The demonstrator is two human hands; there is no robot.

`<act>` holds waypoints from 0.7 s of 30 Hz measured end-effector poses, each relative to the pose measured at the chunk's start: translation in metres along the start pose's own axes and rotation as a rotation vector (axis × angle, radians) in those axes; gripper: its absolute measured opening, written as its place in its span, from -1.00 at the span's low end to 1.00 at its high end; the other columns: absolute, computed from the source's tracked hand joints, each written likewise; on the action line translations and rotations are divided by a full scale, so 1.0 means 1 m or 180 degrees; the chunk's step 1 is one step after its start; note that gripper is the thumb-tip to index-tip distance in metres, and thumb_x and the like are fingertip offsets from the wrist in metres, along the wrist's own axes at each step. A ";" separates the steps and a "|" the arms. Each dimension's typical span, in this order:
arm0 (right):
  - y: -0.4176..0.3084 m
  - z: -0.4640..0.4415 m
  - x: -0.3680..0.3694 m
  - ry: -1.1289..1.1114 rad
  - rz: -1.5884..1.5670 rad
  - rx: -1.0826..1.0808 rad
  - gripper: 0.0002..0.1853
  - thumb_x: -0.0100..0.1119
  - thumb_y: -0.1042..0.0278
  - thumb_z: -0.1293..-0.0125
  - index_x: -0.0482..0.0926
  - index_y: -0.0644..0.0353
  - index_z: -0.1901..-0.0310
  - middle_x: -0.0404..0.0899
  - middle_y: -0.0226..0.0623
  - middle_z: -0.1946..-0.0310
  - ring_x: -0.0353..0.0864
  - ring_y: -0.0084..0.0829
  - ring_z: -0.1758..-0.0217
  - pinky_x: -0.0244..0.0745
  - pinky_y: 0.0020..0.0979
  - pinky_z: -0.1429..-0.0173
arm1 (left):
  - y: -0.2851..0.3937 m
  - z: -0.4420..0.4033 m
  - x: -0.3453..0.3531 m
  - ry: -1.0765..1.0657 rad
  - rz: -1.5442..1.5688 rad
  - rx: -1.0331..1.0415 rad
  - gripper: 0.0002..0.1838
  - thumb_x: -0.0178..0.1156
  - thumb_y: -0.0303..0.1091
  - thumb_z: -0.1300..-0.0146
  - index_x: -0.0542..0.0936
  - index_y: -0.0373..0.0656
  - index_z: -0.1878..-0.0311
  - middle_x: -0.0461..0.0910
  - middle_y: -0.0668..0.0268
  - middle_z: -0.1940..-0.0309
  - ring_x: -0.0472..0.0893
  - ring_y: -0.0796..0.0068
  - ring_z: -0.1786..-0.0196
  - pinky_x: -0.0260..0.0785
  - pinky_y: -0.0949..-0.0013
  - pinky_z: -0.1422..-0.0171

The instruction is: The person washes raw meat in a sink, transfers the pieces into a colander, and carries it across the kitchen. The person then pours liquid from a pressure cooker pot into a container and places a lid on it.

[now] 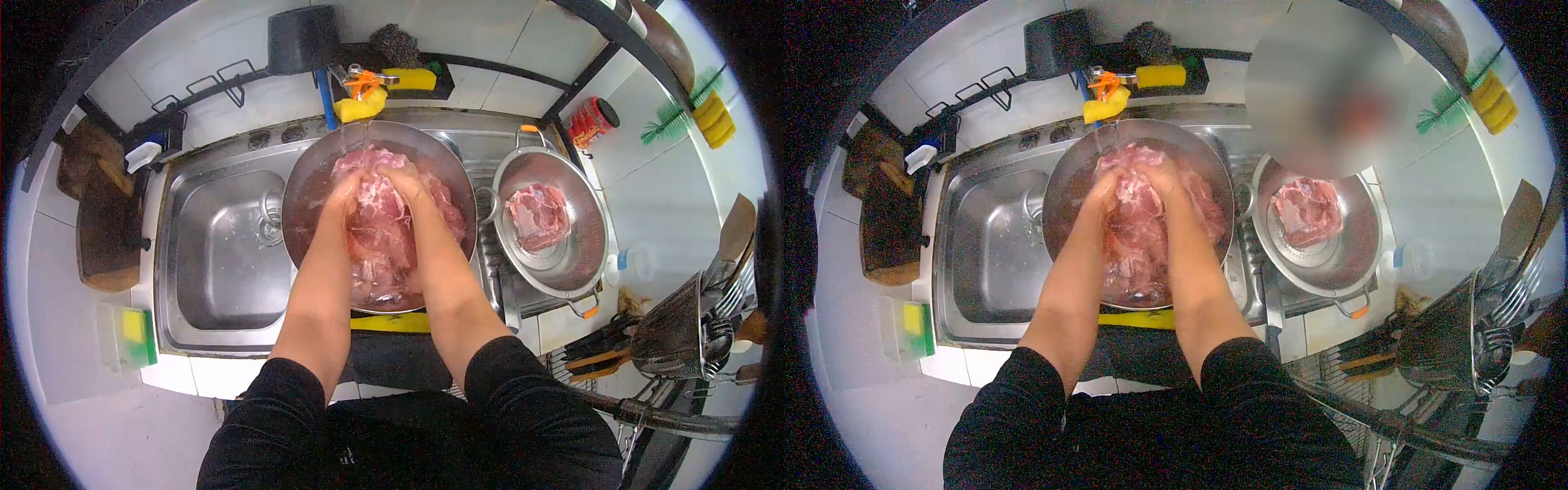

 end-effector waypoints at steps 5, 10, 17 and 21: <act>0.072 -0.031 -0.014 0.0092 0.0499 0.0399 -0.36 0.34 0.19 -0.03 0.44 0.42 -0.11 0.54 -0.10 0.02 0.55 -0.28 0.03 0.45 -0.30 -0.07 | 0.011 0.008 -0.001 0.0548 -0.1002 0.0276 -0.42 0.37 -0.11 -0.05 0.51 -0.30 -0.06 0.58 0.09 0.06 0.56 0.26 0.00 0.43 0.13 -0.05; 0.059 0.001 -0.020 0.0160 0.1121 0.0664 -0.31 0.22 -0.06 -0.12 0.45 0.39 -0.11 0.50 -0.03 -0.07 0.50 -0.21 -0.11 0.39 -0.29 -0.16 | 0.018 0.018 -0.004 0.1519 -0.1791 0.1358 -0.39 0.44 -0.12 0.07 0.53 -0.32 0.00 0.62 0.11 0.19 0.62 0.29 0.26 0.49 0.28 0.19; -0.004 0.019 0.011 0.0432 0.0487 0.0051 -0.34 0.34 -0.02 0.00 0.51 0.32 -0.06 0.52 -0.03 -0.04 0.53 -0.22 -0.07 0.41 -0.23 -0.14 | -0.011 -0.019 -0.020 0.1725 0.0275 0.0997 -0.54 0.14 -0.15 -0.16 0.49 -0.23 -0.06 0.58 0.14 0.14 0.60 0.30 0.24 0.48 0.24 0.19; 0.003 0.021 0.018 -0.0882 -0.0581 -0.0049 -0.16 0.39 0.05 -0.02 0.28 0.25 -0.29 0.41 -0.08 -0.18 0.37 -0.32 -0.24 0.24 -0.30 -0.31 | -0.032 -0.035 -0.003 0.1098 0.1568 0.0644 -0.60 -0.03 -0.16 -0.30 0.47 -0.18 -0.09 0.55 0.16 0.12 0.58 0.31 0.22 0.47 0.22 0.20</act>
Point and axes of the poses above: each hand's wrist, its own z-axis away from the middle knuckle, its own x-axis out of the palm, y = z × x, the point moved 5 cm from there along -z, towards the middle knuckle
